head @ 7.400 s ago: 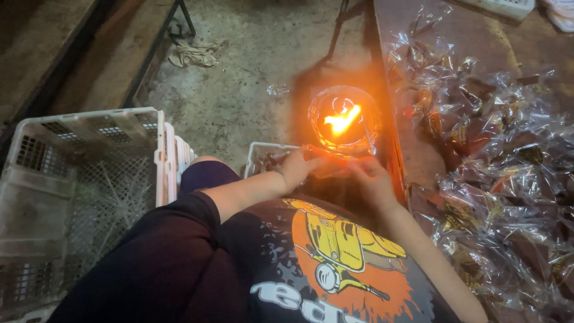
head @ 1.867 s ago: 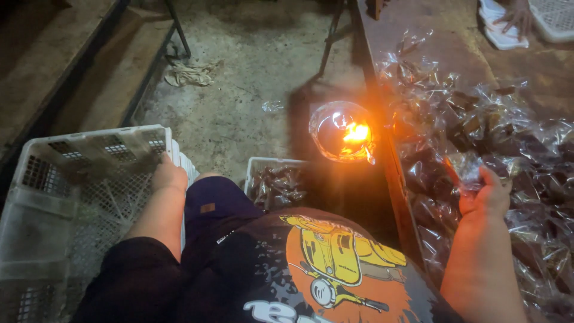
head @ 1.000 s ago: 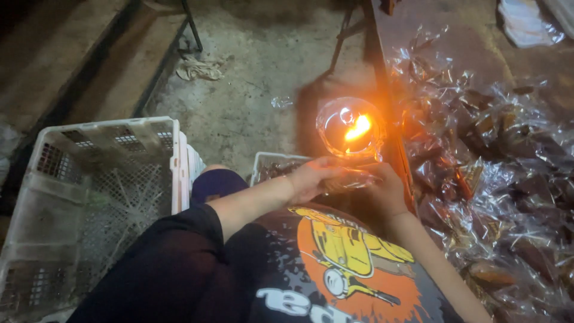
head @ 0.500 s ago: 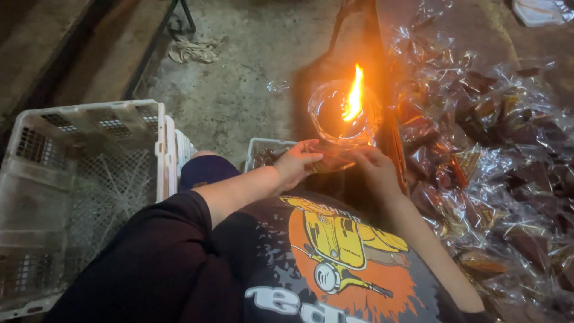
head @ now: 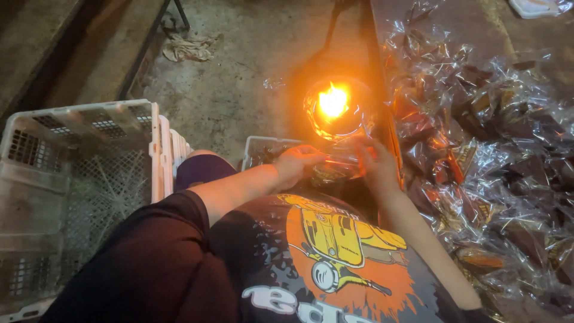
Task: Sealing small plastic bags by folding the opening and passing it over a flame.
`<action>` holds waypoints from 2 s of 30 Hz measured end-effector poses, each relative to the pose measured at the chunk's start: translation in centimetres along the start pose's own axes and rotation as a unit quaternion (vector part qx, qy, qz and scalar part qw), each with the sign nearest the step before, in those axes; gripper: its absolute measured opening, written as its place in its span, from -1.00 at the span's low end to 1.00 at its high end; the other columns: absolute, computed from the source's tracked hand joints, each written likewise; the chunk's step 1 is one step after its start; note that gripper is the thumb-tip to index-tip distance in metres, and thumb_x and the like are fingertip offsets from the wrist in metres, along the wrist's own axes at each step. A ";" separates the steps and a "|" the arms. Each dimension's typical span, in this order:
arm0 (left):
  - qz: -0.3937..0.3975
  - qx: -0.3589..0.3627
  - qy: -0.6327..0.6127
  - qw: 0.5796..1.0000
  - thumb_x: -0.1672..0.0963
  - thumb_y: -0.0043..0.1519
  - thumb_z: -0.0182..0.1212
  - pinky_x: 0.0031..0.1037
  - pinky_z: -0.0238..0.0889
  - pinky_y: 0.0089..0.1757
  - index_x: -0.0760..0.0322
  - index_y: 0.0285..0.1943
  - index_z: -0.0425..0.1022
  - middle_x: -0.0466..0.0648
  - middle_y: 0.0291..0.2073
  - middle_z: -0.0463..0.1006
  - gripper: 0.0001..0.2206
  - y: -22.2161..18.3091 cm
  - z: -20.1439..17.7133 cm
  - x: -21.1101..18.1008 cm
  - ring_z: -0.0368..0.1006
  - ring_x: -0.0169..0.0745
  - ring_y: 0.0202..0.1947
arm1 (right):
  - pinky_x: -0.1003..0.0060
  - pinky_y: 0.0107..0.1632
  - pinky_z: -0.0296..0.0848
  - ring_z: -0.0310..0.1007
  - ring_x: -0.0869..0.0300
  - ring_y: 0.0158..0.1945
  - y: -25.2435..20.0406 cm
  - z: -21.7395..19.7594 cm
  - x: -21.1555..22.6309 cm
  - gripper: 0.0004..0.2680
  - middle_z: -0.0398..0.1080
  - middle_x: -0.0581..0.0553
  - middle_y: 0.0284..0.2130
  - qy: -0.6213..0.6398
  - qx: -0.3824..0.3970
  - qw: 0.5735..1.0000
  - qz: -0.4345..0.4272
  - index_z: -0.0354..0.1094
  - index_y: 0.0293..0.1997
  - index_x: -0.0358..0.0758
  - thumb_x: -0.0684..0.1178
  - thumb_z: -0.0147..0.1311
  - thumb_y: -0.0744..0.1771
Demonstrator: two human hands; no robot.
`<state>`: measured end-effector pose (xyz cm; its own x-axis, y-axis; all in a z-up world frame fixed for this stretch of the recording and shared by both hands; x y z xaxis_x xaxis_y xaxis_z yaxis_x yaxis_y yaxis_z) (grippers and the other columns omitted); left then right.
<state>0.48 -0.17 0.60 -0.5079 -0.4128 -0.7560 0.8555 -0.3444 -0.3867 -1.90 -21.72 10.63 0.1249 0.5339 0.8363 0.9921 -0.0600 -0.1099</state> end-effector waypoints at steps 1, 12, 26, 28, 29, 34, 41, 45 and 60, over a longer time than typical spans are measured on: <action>0.021 -0.024 0.039 0.999 0.09 0.14 0.51 -0.42 0.52 -0.39 0.23 -0.17 0.56 0.04 -0.51 0.58 -0.78 0.0 0.0 -0.2 0.56 -0.20 -0.52 | 0.31 -0.13 0.47 0.42 0.21 -0.30 -0.1 -0.5 0.6 -0.82 0.40 -0.03 -0.40 0.089 -0.058 0.994 -0.007 0.44 0.05 0.08 0.14 0.18 0.38; 0.077 -0.059 0.136 0.986 0.07 0.16 0.47 -0.46 0.46 -0.43 0.28 -0.36 0.60 0.06 -0.43 0.62 -0.79 -0.2 0.5 -0.9 0.59 -0.20 -0.36 | 0.15 -0.17 0.57 0.49 0.13 -0.30 -0.1 0.6 1.1 -0.81 0.46 -0.18 -0.42 0.090 0.011 0.996 -0.003 0.57 0.01 -0.02 0.07 0.23 0.33; 0.002 0.053 0.573 0.818 -0.09 0.17 0.37 -0.15 0.37 0.13 -0.01 0.36 0.36 0.02 0.10 0.58 -0.42 -4.2 5.7 -4.1 0.49 0.03 0.18 | 0.38 -0.25 0.58 0.29 0.27 -0.64 -6.0 -1.1 13.3 -0.73 -0.01 0.04 -0.71 0.497 -0.008 0.844 0.200 0.19 -0.49 -0.28 -0.03 0.18 0.36; 0.014 0.052 0.534 0.844 -0.06 0.11 0.41 -0.21 0.40 0.06 0.03 0.27 0.44 0.01 -0.04 0.61 -0.46 -2.6 3.9 -2.2 0.54 -0.02 0.06 | 0.40 -0.15 0.53 0.36 0.27 -0.39 -0.9 0.6 4.0 -0.82 0.18 0.03 -0.45 0.467 0.025 0.872 0.147 0.21 -0.22 -0.17 0.03 0.16 0.37; 0.026 0.049 0.494 0.868 -0.04 0.05 0.44 -0.26 0.42 -0.01 0.07 0.18 0.52 -0.01 -0.18 0.64 -0.50 -1.7 3.1 -1.4 0.59 -0.06 -0.06 | 0.42 -0.05 0.48 0.43 0.27 -0.13 1.0 1.3 -1.0 -0.78 0.36 0.03 -0.18 0.433 0.057 0.895 0.092 0.22 0.04 -0.07 0.09 0.14 0.38; -0.011 0.098 0.475 0.874 -0.11 0.11 0.34 -0.17 0.28 0.17 0.13 0.35 0.37 0.18 0.13 0.53 -0.36 -5.1 6.1 -4.2 0.46 0.13 0.18 | 0.22 -0.10 0.53 0.46 0.16 -0.19 -4.2 -0.3 7.0 -0.82 0.48 -0.14 -0.25 0.260 0.054 0.956 0.123 0.51 -0.11 -0.25 -0.01 0.29 0.30; -0.074 0.012 0.100 0.992 -0.03 0.14 0.24 -0.53 0.33 -0.54 0.23 -0.07 0.54 0.03 -0.52 0.56 -0.67 -1.0 4.4 -2.3 0.48 -0.16 -0.62 | 0.70 -0.34 0.33 0.27 0.39 -0.29 1.9 0.7 -1.9 -0.72 0.30 0.03 -0.21 0.406 -0.097 0.904 0.089 0.25 0.25 -0.13 0.13 -0.08 0.44; -0.073 -0.023 0.045 0.996 -0.04 0.25 0.08 -0.57 0.32 -0.48 0.30 0.10 0.47 0.13 -0.37 0.61 -0.60 -0.4 3.9 -3.0 0.51 -0.15 -0.52 | 0.68 -0.37 0.37 0.30 0.38 -0.31 2.2 1.0 -2.8 -0.73 0.34 -0.02 -0.20 0.378 -0.090 0.917 0.092 0.27 0.24 -0.19 0.06 0.02 0.42; 0.064 0.089 0.276 0.955 0.01 0.11 0.49 -0.45 0.49 -0.26 0.36 0.24 0.42 0.15 -0.18 0.61 -0.42 -2.4 4.5 -1.8 0.55 -0.14 -0.30 | 0.39 -0.20 0.46 0.31 0.29 -0.27 -3.5 1.1 4.7 -0.75 0.43 -0.17 -0.31 0.349 -0.024 0.926 0.139 0.47 -0.03 -0.32 0.07 0.25 0.34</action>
<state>-1.10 -2.35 5.28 -0.2273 0.0294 -0.9734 0.8513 -0.4793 -0.2133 -4.78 -18.08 14.39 0.3343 -0.1820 0.9247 0.9178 -0.1601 -0.3633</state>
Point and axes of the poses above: each hand's wrist, its own y-axis towards the middle knuckle, its own z-axis out of the palm, x = y × z, the point moved 1 cm from there along y, towards the middle knuckle
